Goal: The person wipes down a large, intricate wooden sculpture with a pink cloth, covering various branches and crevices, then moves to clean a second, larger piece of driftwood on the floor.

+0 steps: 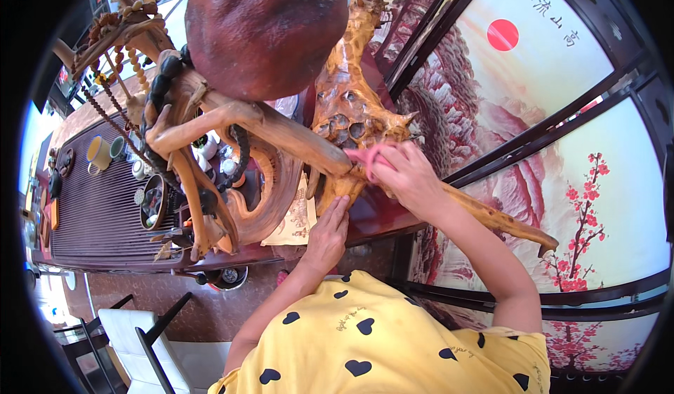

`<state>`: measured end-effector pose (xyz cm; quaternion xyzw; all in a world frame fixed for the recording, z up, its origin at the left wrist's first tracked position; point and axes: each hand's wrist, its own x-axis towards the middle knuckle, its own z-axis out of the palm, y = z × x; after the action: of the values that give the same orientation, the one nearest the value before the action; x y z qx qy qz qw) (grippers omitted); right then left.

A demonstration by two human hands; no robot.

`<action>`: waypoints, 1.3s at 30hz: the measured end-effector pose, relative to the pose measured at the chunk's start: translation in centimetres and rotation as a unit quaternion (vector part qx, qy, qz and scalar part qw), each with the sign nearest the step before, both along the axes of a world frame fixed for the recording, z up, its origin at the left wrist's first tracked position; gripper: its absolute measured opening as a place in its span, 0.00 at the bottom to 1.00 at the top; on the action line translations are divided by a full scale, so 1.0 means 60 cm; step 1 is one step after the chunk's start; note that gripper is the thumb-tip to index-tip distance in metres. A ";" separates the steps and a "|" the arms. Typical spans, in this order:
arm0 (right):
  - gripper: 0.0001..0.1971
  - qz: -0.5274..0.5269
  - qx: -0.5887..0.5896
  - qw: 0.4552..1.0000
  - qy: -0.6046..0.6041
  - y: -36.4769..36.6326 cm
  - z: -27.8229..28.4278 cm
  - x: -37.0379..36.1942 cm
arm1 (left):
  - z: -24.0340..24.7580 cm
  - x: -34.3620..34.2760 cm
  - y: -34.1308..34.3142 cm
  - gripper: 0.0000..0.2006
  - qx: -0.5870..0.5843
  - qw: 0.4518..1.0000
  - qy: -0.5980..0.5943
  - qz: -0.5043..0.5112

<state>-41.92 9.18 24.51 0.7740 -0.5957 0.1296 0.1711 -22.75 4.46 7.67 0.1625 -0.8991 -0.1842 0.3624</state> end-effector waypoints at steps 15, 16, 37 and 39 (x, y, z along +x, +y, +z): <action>0.06 0.012 0.182 0.963 -0.196 -0.238 -0.041 0.032 | -0.005 0.011 0.005 0.12 -0.019 1.000 -0.025 0.003; 0.06 0.009 0.192 0.958 -0.214 -0.232 -0.023 0.027 | -0.007 0.011 0.005 0.12 -0.016 1.000 -0.024 0.000; 0.07 -0.072 -0.017 0.997 0.025 -0.133 0.015 -0.004 | -0.004 0.020 -0.013 0.13 -0.013 0.998 -0.036 -0.046; 0.08 -0.089 -0.062 0.994 0.027 -0.101 0.002 0.022 | -0.007 0.021 -0.015 0.12 -0.020 0.998 -0.035 -0.049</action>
<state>-40.60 3.15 24.63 0.7090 -0.6481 0.1296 0.2459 -21.52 3.55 7.27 0.1177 -0.9217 -0.1775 0.3242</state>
